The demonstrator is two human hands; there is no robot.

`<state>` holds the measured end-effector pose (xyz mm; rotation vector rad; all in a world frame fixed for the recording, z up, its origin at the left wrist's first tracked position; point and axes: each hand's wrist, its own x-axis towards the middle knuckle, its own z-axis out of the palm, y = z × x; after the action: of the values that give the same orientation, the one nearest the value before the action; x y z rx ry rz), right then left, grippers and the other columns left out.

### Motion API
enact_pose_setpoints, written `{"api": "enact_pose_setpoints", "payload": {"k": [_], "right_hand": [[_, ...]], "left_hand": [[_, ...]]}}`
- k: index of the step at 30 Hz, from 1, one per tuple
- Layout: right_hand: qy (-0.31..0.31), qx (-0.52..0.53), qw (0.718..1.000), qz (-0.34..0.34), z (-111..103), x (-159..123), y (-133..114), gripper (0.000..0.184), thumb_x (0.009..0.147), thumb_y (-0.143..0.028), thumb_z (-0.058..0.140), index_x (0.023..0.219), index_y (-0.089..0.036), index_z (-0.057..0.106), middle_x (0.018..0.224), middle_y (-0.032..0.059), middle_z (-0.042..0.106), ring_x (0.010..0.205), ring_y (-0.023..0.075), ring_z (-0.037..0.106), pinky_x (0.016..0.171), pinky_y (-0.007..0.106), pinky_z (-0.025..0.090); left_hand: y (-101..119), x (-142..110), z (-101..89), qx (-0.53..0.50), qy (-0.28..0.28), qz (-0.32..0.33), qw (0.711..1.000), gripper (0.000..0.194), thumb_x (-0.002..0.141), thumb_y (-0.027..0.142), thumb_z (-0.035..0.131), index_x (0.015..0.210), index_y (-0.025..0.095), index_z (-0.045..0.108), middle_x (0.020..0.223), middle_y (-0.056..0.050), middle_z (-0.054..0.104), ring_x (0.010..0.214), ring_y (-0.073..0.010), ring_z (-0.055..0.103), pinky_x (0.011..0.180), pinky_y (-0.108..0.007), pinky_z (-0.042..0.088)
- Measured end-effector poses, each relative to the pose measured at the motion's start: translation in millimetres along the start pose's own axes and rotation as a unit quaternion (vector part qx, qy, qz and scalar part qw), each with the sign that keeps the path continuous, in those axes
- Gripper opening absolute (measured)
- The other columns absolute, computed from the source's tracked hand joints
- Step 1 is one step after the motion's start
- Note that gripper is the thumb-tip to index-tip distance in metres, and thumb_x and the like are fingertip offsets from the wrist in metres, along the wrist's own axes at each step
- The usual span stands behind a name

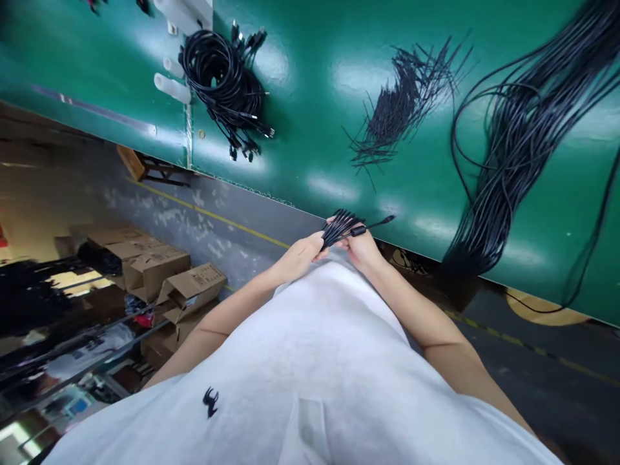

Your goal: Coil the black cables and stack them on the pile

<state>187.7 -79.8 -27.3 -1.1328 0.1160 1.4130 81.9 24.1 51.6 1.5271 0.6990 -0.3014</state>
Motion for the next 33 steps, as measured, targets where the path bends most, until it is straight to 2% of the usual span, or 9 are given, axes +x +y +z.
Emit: {"api": "enact_pose_setpoints", "payload": {"k": [5,10,14,18,24,26,28,31,33], "right_hand": [[0.019,0.075,0.997,-0.010,8,-4,-5,0.034,0.068,-0.029,0.077,0.065,-0.018,0.045,0.052,-0.0081,0.034,0.047,0.0026,0.019,0.043,0.018,0.017],[-0.019,0.018,0.999,0.026,30,-22,13,0.032,0.063,-0.027,0.078,0.063,-0.017,0.048,0.054,-0.0077,0.036,0.045,0.0008,0.022,0.041,0.018,0.016],[0.032,-0.017,0.999,-0.013,36,-21,28,0.027,0.062,-0.027,0.077,0.071,-0.017,0.054,0.056,-0.0078,0.040,0.044,0.0013,0.025,0.040,0.019,0.016],[0.064,-0.033,0.997,0.023,29,-14,48,0.030,0.061,-0.027,0.077,0.082,-0.016,0.059,0.059,-0.0070,0.046,0.043,0.0014,0.028,0.039,0.019,0.016],[-0.023,-0.007,0.995,0.098,46,-7,52,0.028,0.058,-0.023,0.075,0.068,-0.016,0.050,0.057,-0.0065,0.046,0.043,-0.0006,0.025,0.040,0.017,0.013],[-0.053,-0.008,0.993,0.109,57,-6,49,0.029,0.059,-0.022,0.074,0.063,-0.017,0.046,0.051,-0.0074,0.042,0.043,0.0001,0.023,0.041,0.017,0.013],[-0.065,-0.028,0.993,0.095,65,-7,48,0.029,0.061,-0.024,0.074,0.062,-0.017,0.046,0.047,-0.0086,0.037,0.043,0.0011,0.022,0.042,0.018,0.014],[-0.059,-0.115,0.991,0.024,68,-12,48,0.024,0.069,-0.033,0.071,0.068,-0.017,0.052,0.047,-0.0079,0.038,0.044,0.0039,0.026,0.044,0.020,0.019],[-0.049,-0.224,0.972,-0.054,65,-17,48,0.021,0.078,-0.037,0.064,0.078,-0.016,0.060,0.051,-0.0053,0.044,0.048,0.0072,0.035,0.048,0.022,0.027]], "left_hand": [[-16,-13,-6.3,0.000,-0.021,0.030,0.999,0.038,0.099,0.051,0.037,0.084,0.019,0.049,0.072,0.002,0.048,0.065,-0.0118,0.040,0.068,-0.026,0.034],[-48,-24,-8.9,-0.184,0.012,0.019,0.983,0.044,0.090,0.061,0.055,0.099,0.019,0.045,0.070,0.005,0.049,0.058,-0.0085,0.038,0.060,-0.024,0.033],[-63,-33,-9.8,-0.262,0.035,0.029,0.964,0.063,0.084,0.062,0.062,0.123,0.016,0.043,0.065,0.008,0.049,0.054,-0.0076,0.037,0.056,-0.023,0.030],[-67,-44,-14.5,-0.293,0.038,0.030,0.955,0.098,0.085,0.056,0.064,0.156,0.015,0.009,0.062,0.009,0.049,0.052,-0.0082,0.037,0.055,-0.024,0.028],[-78,-52,-18.0,-0.302,0.043,0.035,0.952,0.106,0.089,0.052,0.062,0.159,0.015,-0.007,0.062,0.010,0.047,0.053,-0.0083,0.037,0.057,-0.024,0.030],[-82,-51,-19.5,-0.303,0.043,0.035,0.951,0.105,0.087,0.055,0.063,0.159,0.014,0.000,0.063,0.009,0.046,0.054,-0.0085,0.037,0.057,-0.024,0.030],[-85,-52,-22.2,-0.288,0.043,0.044,0.956,0.094,0.085,0.060,0.062,0.155,0.012,0.022,0.063,0.008,0.044,0.054,-0.0087,0.035,0.056,-0.025,0.029],[-85,-54,-27.1,-0.197,0.081,0.053,0.976,0.061,0.091,0.062,0.052,0.127,0.012,0.054,0.065,0.006,0.041,0.056,-0.0093,0.034,0.058,-0.025,0.032],[-84,-55,-29.8,-0.107,0.115,0.047,0.986,0.049,0.097,0.057,0.044,0.114,0.014,0.059,0.068,0.003,0.044,0.060,-0.0100,0.037,0.062,-0.025,0.035]]}}
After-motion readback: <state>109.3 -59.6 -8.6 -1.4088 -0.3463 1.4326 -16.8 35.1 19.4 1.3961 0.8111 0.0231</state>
